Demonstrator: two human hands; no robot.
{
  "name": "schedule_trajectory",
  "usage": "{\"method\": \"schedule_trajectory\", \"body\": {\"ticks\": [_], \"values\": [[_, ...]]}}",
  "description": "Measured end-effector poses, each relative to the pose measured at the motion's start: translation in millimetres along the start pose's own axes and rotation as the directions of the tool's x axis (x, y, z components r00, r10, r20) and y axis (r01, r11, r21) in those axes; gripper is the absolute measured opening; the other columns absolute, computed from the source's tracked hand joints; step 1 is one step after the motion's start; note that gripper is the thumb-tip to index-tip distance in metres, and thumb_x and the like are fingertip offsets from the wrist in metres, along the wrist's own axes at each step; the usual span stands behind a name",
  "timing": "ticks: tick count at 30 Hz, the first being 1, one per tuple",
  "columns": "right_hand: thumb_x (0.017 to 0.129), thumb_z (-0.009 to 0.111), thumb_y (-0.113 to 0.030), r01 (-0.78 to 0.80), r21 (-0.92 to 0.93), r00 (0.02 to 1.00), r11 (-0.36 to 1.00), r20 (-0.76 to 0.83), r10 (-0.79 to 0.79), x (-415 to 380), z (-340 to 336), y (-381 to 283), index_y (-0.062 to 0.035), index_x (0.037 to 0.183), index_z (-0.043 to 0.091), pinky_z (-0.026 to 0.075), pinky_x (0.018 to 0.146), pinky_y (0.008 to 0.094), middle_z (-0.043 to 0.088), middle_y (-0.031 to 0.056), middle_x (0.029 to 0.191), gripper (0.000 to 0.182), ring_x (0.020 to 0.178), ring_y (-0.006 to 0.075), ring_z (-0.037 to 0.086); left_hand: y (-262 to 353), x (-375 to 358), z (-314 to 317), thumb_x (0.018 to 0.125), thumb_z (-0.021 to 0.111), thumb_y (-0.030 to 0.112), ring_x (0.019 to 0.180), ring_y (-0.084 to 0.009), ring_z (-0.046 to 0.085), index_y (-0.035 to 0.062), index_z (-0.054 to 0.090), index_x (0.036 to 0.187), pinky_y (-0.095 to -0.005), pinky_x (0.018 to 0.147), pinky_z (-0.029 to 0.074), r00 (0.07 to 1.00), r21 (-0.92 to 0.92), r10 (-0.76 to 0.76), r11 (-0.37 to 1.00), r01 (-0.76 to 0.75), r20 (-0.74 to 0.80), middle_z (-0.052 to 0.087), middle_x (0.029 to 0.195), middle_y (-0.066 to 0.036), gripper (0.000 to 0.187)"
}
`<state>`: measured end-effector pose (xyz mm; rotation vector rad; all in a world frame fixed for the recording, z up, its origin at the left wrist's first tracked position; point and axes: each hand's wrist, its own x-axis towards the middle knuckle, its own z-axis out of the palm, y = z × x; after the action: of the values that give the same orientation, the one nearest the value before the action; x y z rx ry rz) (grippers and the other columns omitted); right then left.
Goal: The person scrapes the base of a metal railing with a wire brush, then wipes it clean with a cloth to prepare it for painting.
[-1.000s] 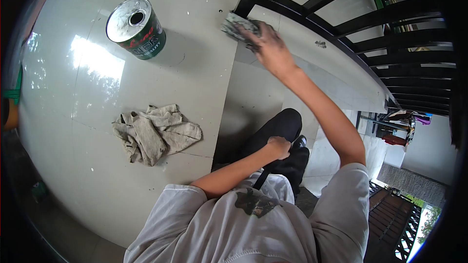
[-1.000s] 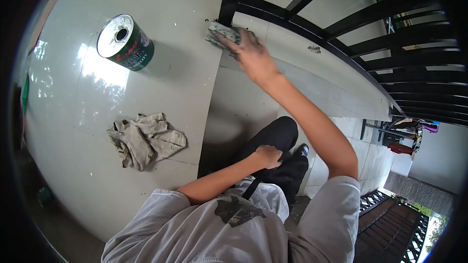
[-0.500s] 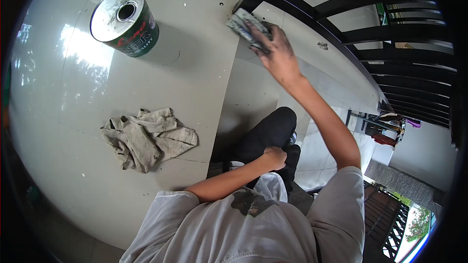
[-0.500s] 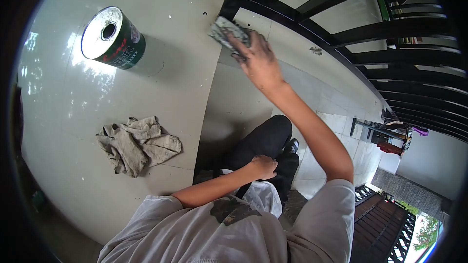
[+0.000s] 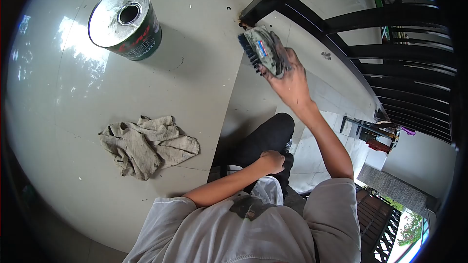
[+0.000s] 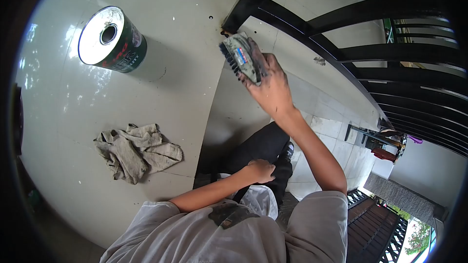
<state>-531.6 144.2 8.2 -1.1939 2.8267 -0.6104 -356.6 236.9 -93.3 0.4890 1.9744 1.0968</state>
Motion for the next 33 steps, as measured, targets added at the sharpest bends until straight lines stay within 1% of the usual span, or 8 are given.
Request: {"method": "schedule_trajectory", "body": {"ticks": [6, 13, 15, 17, 19, 29, 31, 33], "values": [[0.079, 0.066, -0.037, -0.112, -0.149, 0.993, 0.982, -0.062, 0.103, 8, 19, -32, -0.0071, 0.139, 0.034, 0.051, 0.076, 0.0402, 0.05, 0.0187, 0.092, 0.074, 0.085, 0.034, 0.058, 0, -1, -2, 0.084, 0.056, 0.039, 0.101, -0.0332, 0.063, 0.0019, 0.064, 0.107, -0.0512, 0.078, 0.052, 0.999, -0.031, 0.033, 0.999, -0.033, 0.004, 0.065, 0.109, -0.018, 0.044], [0.078, 0.066, -0.034, -0.285, -0.236, 0.957, 0.929, -0.015, 0.29, 19, 19, -66, -0.0074, 0.14, 0.031, 0.054, 0.074, 0.0383, 0.05, 0.019, 0.096, 0.075, 0.085, 0.0333, 0.061, -5, 1, -6, 0.085, 0.055, 0.037, 0.105, -0.0335, 0.061, 0.0021, 0.061, 0.113, -0.0511, 0.082, 0.05, 0.999, -0.102, 0.035, 0.994, -0.034, 0.006, 0.062, 0.113, -0.019, 0.045], [0.078, 0.066, -0.033, -0.229, -0.243, 0.973, 0.943, -0.032, 0.228, 14, 26, -73, -0.007, 0.139, 0.031, 0.054, 0.074, 0.0383, 0.051, 0.0182, 0.095, 0.075, 0.084, 0.0321, 0.061, -18, 24, 24, 0.086, 0.053, 0.037, 0.107, -0.0336, 0.059, 0.0021, 0.059, 0.117, -0.0496, 0.085, 0.049, 0.951, -0.05, 0.262, 0.96, -0.274, -0.166, 0.061, 0.114, -0.02, 0.047], [0.078, 0.067, -0.033, -0.179, -0.258, 0.984, 0.949, -0.022, 0.179, 19, 27, -77, -0.0065, 0.139, 0.031, 0.054, 0.074, 0.0382, 0.052, 0.0176, 0.093, 0.075, 0.083, 0.0316, 0.061, -22, 28, 35, 0.087, 0.053, 0.038, 0.108, -0.0344, 0.058, 0.0023, 0.056, 0.12, -0.049, 0.086, 0.049, 0.95, -0.145, 0.23, 0.954, -0.263, -0.21, 0.061, 0.116, -0.02, 0.049], [0.078, 0.067, -0.032, -0.188, -0.287, 0.981, 0.939, -0.005, 0.195, 20, 14, -64, -0.0061, 0.139, 0.031, 0.054, 0.073, 0.0385, 0.052, 0.0178, 0.091, 0.076, 0.083, 0.0323, 0.061, 0, -15, -20, 0.087, 0.052, 0.038, 0.107, -0.0349, 0.059, 0.0015, 0.057, 0.119, -0.0493, 0.087, 0.048, 0.994, -0.071, 0.049, 0.997, -0.042, 0.099, 0.061, 0.115, -0.02, 0.049], [0.078, 0.068, -0.036, -0.252, -0.24, 0.968, 0.937, -0.072, 0.242, 13, 21, -67, -0.0024, 0.137, 0.033, 0.052, 0.07, 0.0425, 0.056, 0.0213, 0.088, 0.076, 0.077, 0.0375, 0.062, -12, 11, 3, 0.087, 0.051, 0.037, 0.106, -0.0347, 0.059, -0.0003, 0.058, 0.117, -0.0476, 0.089, 0.047, 0.996, -0.165, 0.085, 0.983, -0.081, 0.022, 0.06, 0.116, -0.02, 0.049], [0.079, 0.068, -0.03, -0.301, -0.308, 0.947, 0.903, 0.013, 0.321, 3, 10, -66, -0.0036, 0.138, 0.03, 0.054, 0.071, 0.0374, 0.053, 0.0192, 0.096, 0.075, 0.082, 0.0324, 0.062, -11, -3, -12, 0.086, 0.051, 0.037, 0.106, -0.0351, 0.059, -0.0004, 0.058, 0.118, -0.0474, 0.089, 0.047, 0.997, -0.156, 0.083, 0.984, -0.082, 0.002, 0.06, 0.116, -0.021, 0.049], [0.081, 0.066, -0.024, -0.121, -0.249, 0.988, 0.961, 0.06, 0.14, -5, 7, -55, -0.0102, 0.141, 0.03, 0.052, 0.077, 0.0377, 0.053, 0.0168, 0.105, 0.071, 0.092, 0.0325, 0.061, -3, -14, -26, 0.086, 0.051, 0.037, 0.105, -0.0355, 0.059, -0.0005, 0.057, 0.118, -0.0472, 0.089, 0.047, 0.996, -0.149, 0.085, 0.985, -0.088, -0.025, 0.06, 0.115, -0.021, 0.05]]}}
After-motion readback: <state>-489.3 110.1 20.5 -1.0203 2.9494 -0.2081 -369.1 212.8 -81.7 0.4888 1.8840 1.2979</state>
